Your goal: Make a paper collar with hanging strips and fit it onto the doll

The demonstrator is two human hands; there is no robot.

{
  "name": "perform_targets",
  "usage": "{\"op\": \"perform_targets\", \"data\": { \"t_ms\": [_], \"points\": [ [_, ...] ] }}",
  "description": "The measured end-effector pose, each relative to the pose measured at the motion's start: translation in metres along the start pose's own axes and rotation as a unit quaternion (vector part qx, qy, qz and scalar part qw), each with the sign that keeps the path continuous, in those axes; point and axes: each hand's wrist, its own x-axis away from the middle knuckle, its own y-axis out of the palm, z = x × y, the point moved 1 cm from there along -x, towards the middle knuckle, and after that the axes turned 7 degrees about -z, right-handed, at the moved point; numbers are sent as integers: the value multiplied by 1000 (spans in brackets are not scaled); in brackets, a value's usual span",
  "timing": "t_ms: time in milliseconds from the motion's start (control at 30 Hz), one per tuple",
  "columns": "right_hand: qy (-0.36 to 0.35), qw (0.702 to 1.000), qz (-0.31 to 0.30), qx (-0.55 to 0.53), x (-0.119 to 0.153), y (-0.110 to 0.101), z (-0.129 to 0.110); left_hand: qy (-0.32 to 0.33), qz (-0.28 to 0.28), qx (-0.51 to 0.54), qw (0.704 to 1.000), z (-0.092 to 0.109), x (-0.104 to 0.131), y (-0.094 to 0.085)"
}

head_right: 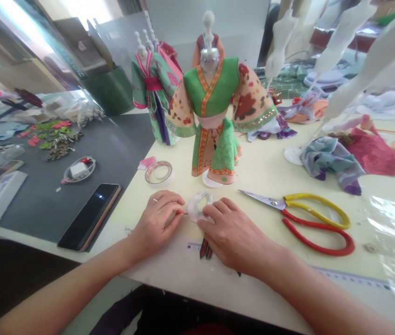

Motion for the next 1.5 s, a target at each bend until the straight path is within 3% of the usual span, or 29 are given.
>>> {"op": "perform_targets", "data": {
  "t_ms": [133,333,433,533,600,667,733,800,900,967,1033,1133,1233,1300,1400,1500],
  "points": [
    [0,1000,5,5,0,1,0,75,32,-102,991,1,-2,2],
    [5,1000,10,10,-1,2,1,137,10,-165,977,-3,0,8],
    [2,1000,15,9,0,3,2,111,7,-97,989,-3,-2,8],
    [-2,1000,19,4,1,4,3,-4,-1,93,996,-3,-6,2],
    [-2,1000,24,2,1,5,3,-126,-7,277,953,-3,-9,-3],
    [-1,1000,31,-2,1,5,4,-228,-4,435,871,-4,-11,-6],
    [-2,999,36,-12,1,6,4,-279,11,530,801,-3,-12,-7],
    [-3,999,37,-23,0,6,4,-296,35,568,767,-3,-14,-7],
    [-4,999,34,-25,1,6,4,-301,76,580,753,-1,-17,-5],
    [-5,999,30,-21,1,6,4,-302,99,572,756,0,-17,-5],
    [-5,1000,24,-17,1,6,4,-305,104,539,778,1,-16,-6],
    [-3,1000,22,-16,1,5,5,-286,75,425,855,3,-11,-7],
    [-5,999,28,-17,1,5,4,-174,63,245,952,2,-6,-7],
    [-8,999,33,-19,1,4,4,-58,57,119,990,0,-4,-5],
    [-6,999,36,-17,1,4,4,93,31,-64,993,-3,0,0],
    [-6,999,43,-2,1,5,4,172,6,-189,967,-4,2,3]
  ]
}}
